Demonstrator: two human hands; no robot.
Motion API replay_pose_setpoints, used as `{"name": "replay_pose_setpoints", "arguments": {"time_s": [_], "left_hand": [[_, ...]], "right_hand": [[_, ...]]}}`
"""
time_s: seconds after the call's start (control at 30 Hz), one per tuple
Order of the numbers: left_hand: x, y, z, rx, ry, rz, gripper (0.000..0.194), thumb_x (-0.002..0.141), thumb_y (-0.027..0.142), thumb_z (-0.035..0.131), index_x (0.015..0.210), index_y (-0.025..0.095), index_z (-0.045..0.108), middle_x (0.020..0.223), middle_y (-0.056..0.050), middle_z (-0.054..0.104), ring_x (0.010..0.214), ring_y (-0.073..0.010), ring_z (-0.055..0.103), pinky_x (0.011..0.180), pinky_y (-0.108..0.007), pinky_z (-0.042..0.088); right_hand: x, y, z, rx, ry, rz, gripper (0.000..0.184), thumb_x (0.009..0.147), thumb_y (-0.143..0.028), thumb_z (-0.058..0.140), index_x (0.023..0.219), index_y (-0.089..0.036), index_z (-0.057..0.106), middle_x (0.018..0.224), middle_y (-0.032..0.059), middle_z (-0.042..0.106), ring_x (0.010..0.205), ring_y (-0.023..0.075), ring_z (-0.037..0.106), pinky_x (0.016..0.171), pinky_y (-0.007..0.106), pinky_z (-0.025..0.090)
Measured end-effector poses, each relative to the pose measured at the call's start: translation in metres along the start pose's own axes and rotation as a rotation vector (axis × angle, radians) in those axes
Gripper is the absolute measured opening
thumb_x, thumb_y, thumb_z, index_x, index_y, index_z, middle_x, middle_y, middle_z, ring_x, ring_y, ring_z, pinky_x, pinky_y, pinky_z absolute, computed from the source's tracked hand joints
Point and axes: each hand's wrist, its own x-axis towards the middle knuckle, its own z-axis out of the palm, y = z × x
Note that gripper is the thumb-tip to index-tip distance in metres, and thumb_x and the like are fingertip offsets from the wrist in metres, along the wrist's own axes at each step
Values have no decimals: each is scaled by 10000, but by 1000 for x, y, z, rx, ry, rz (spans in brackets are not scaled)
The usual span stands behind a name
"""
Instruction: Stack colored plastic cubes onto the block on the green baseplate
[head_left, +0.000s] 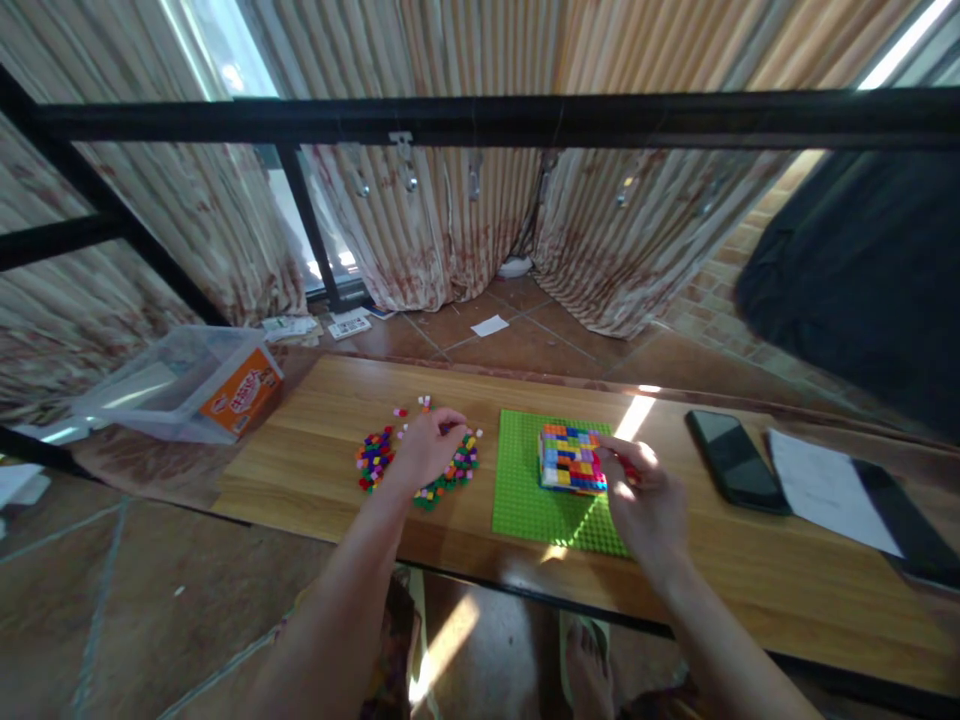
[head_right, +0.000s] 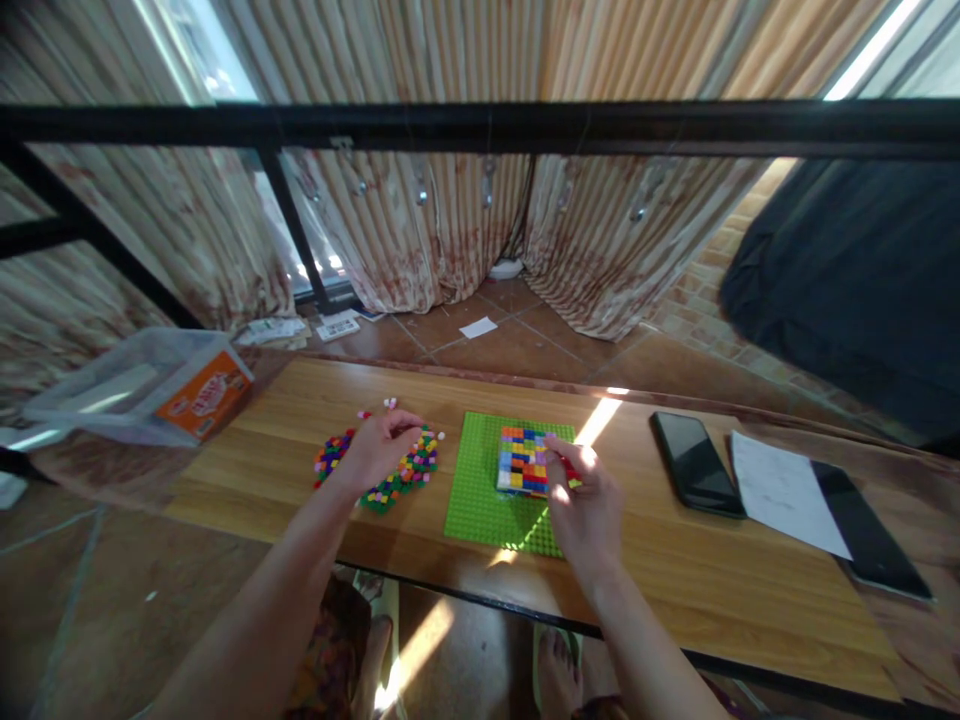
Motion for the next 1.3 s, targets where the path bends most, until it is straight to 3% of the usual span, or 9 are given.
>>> {"name": "replay_pose_setpoints", "arguments": {"time_s": [0.13,0.23,0.5,0.63,0.9,1.13,1.3], "left_hand": [[2,-18,-32,418,65,-45,175,789,165,550,825,171,721,849,-66,729,778,-183,640,737,-277,463],[-2,-22,-44,526,14,-85,200,770,124,540,796,175,732,840,-64,731,763,-179,640,721,-271,453],[-4,-21,-40,541,-56,-22,320,750,75,522,925,206,755,968,-60,744,878,-189,660,793,-275,462],[-2,-24,-41,529,-20,-48,330,781,93,501,969,205,747,995,-69,741,882,-188,660,802,-281,469],[6,-38,-65,559,139,-192,333,797,112,499,1002,204,745,912,-80,741,859,-205,655,790,-296,481],[10,-46,-60,546,89,-148,287,784,147,546,983,196,748,908,-88,735,838,-209,649,804,-304,477],[16,-42,-53,596,158,-129,306,824,158,487,999,196,736,950,-106,718,893,-223,638,815,-316,466]], "right_hand": [[-3,0,4,-5,2,-77,252,867,-384,545,940,-205,707,926,71,717,740,183,660,648,311,529],[-5,3,6,-43,-7,-135,251,880,-384,536,957,-215,704,929,66,713,762,184,663,681,322,538],[-9,6,12,-15,-44,-193,203,881,-359,546,948,-233,690,951,57,709,795,183,669,687,320,547],[-10,4,15,-13,-72,-244,177,889,-343,546,929,-238,683,914,46,704,742,166,661,662,301,540],[-10,4,14,-63,-98,-287,184,896,-333,534,935,-244,691,937,48,715,749,179,670,704,325,544],[-11,5,12,-74,-141,-347,172,896,-307,537,940,-240,689,933,34,718,760,162,681,708,287,548],[-12,1,13,-80,-144,-367,168,898,-299,533,938,-241,684,923,33,720,768,161,687,692,274,553]]}}
